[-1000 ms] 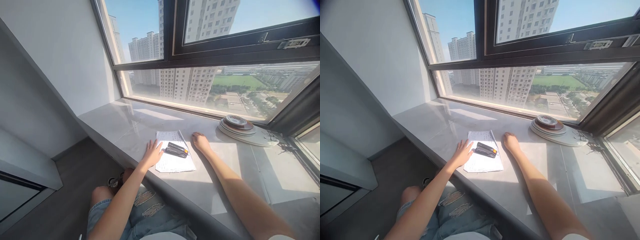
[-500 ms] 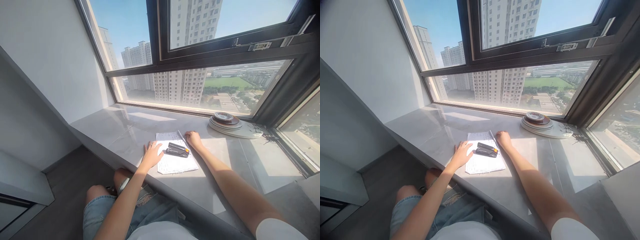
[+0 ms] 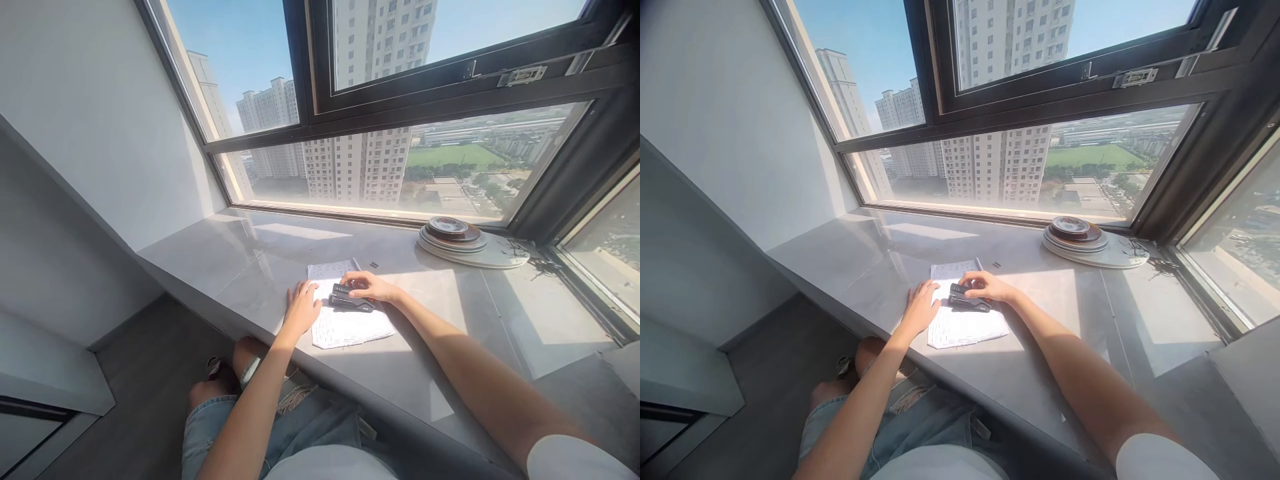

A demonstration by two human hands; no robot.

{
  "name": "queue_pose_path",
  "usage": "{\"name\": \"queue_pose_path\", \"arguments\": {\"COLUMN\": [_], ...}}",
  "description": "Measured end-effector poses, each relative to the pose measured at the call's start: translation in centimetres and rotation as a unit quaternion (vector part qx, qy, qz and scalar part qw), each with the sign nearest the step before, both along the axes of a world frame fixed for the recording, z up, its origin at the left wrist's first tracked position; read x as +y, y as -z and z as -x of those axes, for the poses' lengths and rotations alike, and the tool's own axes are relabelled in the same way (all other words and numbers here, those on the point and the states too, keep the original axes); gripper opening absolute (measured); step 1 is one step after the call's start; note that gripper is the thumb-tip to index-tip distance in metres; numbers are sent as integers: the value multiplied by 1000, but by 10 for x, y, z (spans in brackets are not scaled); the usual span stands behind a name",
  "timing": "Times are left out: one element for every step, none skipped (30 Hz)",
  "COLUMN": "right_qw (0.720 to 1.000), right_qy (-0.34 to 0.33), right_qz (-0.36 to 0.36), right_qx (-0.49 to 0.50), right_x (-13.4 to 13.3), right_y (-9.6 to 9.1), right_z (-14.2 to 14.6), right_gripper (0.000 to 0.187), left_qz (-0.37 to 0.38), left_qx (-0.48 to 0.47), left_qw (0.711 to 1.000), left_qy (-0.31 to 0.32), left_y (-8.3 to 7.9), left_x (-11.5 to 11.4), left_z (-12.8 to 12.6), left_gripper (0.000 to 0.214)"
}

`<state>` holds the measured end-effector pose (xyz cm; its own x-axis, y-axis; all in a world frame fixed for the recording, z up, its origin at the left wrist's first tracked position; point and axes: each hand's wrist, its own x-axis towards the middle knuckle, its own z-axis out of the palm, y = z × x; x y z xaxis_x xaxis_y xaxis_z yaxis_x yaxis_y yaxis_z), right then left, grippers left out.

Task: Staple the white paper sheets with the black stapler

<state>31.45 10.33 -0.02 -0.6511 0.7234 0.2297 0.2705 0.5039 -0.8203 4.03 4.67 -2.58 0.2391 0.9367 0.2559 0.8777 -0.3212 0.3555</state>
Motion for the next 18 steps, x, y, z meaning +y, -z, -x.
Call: {"name": "queue_pose_path", "arguments": {"right_qw": [1000, 1000, 1000, 999, 998, 997, 997, 997, 997, 998, 998, 998, 997, 996, 996, 998, 999, 995], "right_qy": [5, 11, 16, 18, 17, 15, 10, 4, -2, -12, -25, -43, -61, -73, -67, -37, 17, 90], "right_qz": [-3, -9, -20, -35, -53, -70, -81, -82, -75, -60, -40, -18, 3, 22, 34, 35, 22, -8], "right_qx": [-4, -7, -9, -12, -15, -16, -15, -8, 4, 19, 33, 42, 45, 43, 40, 40, 39, 32], "right_x": [-1, -2, -3, -4, -5, -7, -9, -11, -13, -15, -17, -18, -18, -16, -14, -10, -6, -1], "right_y": [-1, -3, -5, -7, -9, -10, -12, -12, -12, -12, -12, -11, -11, -9, -8, -5, -2, 2], "right_z": [2, 5, 8, 11, 14, 18, 21, 24, 26, 28, 29, 28, 27, 25, 22, 19, 16, 13], "right_gripper": [54, 53, 52, 51, 49, 46, 44, 43, 42, 42, 44, 46, 48, 51, 53, 53, 53, 50], "left_qz": [1, 3, 5, 6, 7, 7, 6, 6, 5, 4, 5, 9, 16, 25, 33, 40, 45, 48], "left_qx": [-2, -6, -10, -14, -18, -21, -25, -29, -34, -39, -43, -47, -50, -52, -55, -56, -58, -59], "left_qw": [1000, 1000, 1000, 1000, 1000, 1000, 999, 999, 998, 998, 997, 996, 995, 995, 994, 994, 994, 994], "left_qy": [0, 0, 1, 2, 5, 11, 19, 30, 44, 57, 69, 77, 82, 84, 84, 82, 82, 81], "left_y": [0, 1, 1, 1, 1, 1, 0, -1, -2, -3, -5, -5, -6, -6, -6, -6, -5, -5], "left_x": [0, 1, 1, 2, 2, 3, 3, 3, 3, 3, 3, 3, 3, 3, 3, 2, 2, 2], "left_z": [0, 1, 1, 2, 3, 4, 4, 5, 6, 7, 7, 7, 7, 7, 7, 7, 7, 7], "left_gripper": [39, 40, 42, 44, 46, 49, 52, 55, 57, 57, 56, 53, 51, 49, 48, 48, 48, 47]}}
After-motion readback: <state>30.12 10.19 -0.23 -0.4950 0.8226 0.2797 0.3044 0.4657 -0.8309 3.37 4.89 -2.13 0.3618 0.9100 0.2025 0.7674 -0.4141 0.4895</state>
